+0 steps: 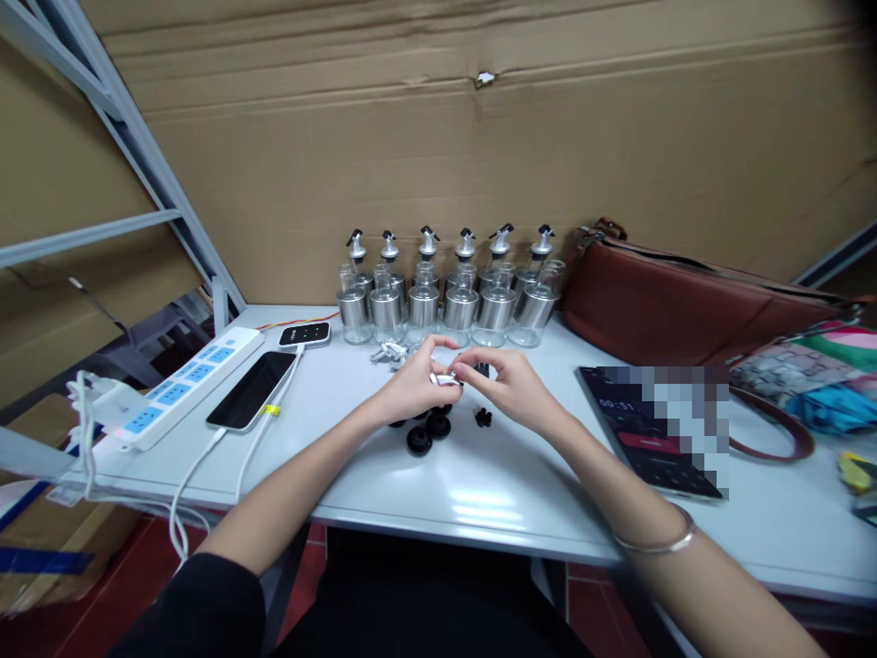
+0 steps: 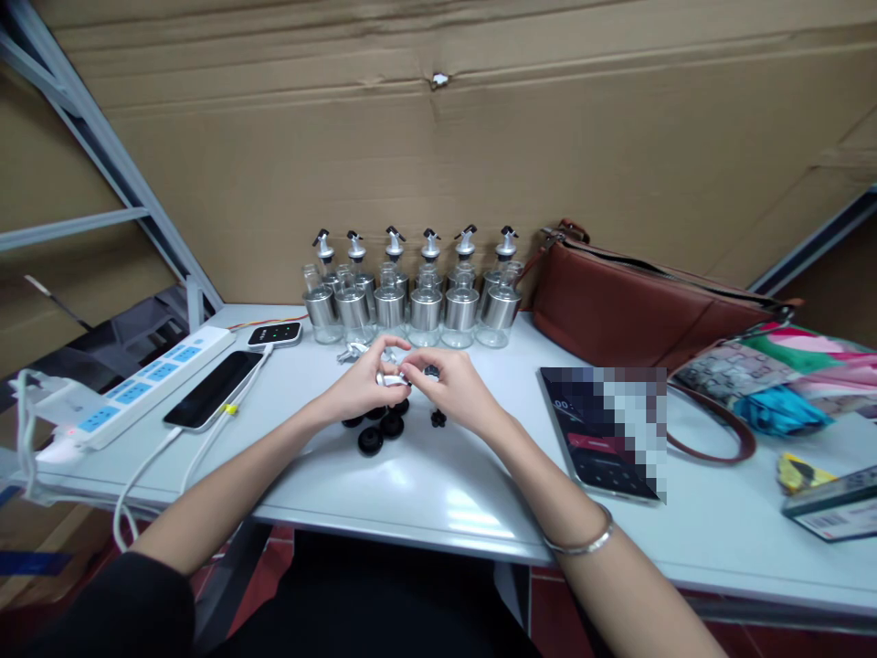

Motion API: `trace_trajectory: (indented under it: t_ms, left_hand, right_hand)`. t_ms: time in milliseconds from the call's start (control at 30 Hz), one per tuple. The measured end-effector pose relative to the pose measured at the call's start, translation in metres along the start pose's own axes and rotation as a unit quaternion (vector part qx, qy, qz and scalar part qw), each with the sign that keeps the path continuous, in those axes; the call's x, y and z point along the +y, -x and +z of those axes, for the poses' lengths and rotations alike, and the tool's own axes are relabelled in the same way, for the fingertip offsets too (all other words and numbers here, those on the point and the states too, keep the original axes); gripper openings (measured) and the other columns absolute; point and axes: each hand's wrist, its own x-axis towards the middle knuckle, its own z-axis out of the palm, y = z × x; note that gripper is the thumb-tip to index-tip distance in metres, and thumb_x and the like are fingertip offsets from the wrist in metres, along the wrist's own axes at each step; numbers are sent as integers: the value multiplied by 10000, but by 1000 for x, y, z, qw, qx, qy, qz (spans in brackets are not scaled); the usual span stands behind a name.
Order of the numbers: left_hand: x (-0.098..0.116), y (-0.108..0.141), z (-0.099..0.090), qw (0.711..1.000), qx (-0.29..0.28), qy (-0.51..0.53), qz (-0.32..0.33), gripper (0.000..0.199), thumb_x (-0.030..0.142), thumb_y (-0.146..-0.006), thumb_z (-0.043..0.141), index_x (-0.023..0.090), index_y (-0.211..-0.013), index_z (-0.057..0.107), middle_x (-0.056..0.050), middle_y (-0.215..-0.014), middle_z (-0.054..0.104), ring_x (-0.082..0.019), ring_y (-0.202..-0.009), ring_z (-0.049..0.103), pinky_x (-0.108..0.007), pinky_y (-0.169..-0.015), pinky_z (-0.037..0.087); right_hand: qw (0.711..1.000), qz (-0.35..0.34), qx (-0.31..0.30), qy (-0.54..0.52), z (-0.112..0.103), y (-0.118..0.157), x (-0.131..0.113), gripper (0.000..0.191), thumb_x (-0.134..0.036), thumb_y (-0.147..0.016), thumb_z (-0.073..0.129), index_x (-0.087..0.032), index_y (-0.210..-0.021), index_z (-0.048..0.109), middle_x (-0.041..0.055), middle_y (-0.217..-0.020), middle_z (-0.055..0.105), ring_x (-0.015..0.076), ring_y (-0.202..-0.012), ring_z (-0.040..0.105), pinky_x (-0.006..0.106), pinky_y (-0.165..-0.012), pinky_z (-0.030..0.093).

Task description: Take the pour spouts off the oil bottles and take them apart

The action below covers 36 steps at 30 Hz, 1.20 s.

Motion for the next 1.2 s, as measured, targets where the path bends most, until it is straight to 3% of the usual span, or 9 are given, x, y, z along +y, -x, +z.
trace_trajectory:
  t_ms: [267,400,567,700,867,1200]
  left_hand:
    - [-4,-1,-1,1000,-3,-15,10,517,135,-625,563,195,-1095,358,74,-641,546,-69,-500,452,-175,-489,316]
    - [-4,-2,-2,999,13,-18,24,495,151,-647,582,186,-1090,364,86,-618,494,-73,-522,458,-179,-514,329]
    - [-7,-4,-5,992,57,-70,93,286,216,-726,568,170,-990,468,67,-620,489,-82,-568,476,-195,-565,344]
    - [-8,-5,-8,977,86,-136,140,139,277,-776,549,152,-835,556,26,-656,565,-99,-626,504,-210,-620,369]
    - [-6,-4,-9,974,102,-138,147,141,260,-765,555,146,-846,570,34,-616,580,-93,-581,503,-200,-582,370]
    - [-5,-3,-7,973,96,-115,175,122,250,-786,548,146,-846,568,18,-625,591,-102,-586,524,-211,-582,382]
  right_hand:
    - [1000,13,-13,0,1,0,3,155,-239,-814,515,-169,-748,637,19,-731,687,144,-679,608,248,-632,431]
    - [999,36,13,-7,1,0,5,163,-268,-833,485,-167,-836,612,9,-708,662,140,-670,593,241,-606,408]
    - [997,72,-35,-13,1,0,6,320,-403,-868,445,-162,-706,580,23,-673,618,141,-648,547,246,-584,376]
    - [991,65,-102,-64,2,0,5,396,-437,-898,377,-164,-680,562,29,-705,592,142,-689,539,266,-675,389]
    - [985,66,-97,-125,5,0,3,413,-476,-895,384,-170,-659,530,27,-688,552,146,-713,526,282,-738,383]
    - [945,141,-78,-286,12,1,-3,329,-480,-833,479,-173,-715,496,-12,-631,525,106,-569,492,261,-586,366]
